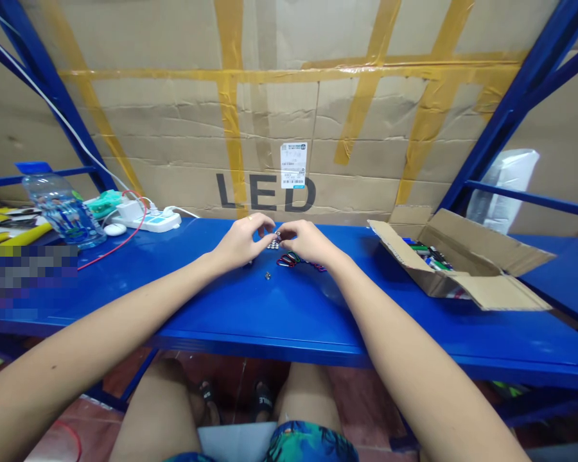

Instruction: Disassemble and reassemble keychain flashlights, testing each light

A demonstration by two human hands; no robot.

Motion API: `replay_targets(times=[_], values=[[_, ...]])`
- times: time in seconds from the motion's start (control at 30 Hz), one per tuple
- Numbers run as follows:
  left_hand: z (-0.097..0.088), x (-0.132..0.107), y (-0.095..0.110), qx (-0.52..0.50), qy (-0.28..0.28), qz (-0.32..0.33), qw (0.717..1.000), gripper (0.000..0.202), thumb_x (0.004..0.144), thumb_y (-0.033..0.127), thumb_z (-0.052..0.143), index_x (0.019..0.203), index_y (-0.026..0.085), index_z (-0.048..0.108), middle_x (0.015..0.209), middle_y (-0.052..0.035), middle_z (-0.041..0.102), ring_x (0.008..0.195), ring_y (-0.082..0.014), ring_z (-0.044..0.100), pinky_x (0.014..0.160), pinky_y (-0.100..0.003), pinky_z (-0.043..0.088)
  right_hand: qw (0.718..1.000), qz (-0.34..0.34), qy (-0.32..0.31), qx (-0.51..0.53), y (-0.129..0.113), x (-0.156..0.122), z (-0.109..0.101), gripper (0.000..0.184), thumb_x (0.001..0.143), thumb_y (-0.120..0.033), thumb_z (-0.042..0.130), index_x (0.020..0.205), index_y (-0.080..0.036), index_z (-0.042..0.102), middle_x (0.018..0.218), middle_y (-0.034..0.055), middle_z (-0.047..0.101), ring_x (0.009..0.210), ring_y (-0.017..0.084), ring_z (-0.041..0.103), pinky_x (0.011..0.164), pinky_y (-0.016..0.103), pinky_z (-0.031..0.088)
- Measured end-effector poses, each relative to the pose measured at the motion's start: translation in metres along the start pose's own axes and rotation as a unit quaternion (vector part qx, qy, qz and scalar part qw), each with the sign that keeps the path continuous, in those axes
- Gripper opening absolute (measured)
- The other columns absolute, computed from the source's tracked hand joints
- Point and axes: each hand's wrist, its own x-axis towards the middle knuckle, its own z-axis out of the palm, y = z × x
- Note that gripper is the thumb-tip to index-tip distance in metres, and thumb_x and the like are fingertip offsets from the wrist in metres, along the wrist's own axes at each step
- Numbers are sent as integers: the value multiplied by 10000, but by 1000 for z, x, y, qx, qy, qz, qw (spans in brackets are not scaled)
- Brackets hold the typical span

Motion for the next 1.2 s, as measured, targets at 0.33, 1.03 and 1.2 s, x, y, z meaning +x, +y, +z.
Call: replay_targets(times=[0.33,1.03,1.2], values=[[-5,1,2,-134,51,-135,980,39,829,204,651,856,176,658,898,-35,726,868,-166,663,815,-309,515,993,56,39,-93,-14,-2,3,191,792,-333,683,868,-163,725,878,82,749,794,216,652,701,319,464],[-1,-1,-4,-190,13,-106,976,129,909,204,565,979,151,660,1017,-74,721,984,-200,653,920,-365,505,989,47,123,66,-33,-5,-4,105,835,-241,633,782,-182,564,633,17,624,532,134,547,545,285,435],[-2,-4,2,-177,-7,-95,980,140,917,240,571,978,162,670,976,-62,726,927,-194,655,851,-336,508,988,19,123,86,-29,-4,-1,143,824,-291,653,771,-181,579,649,26,641,486,123,532,500,290,439]])
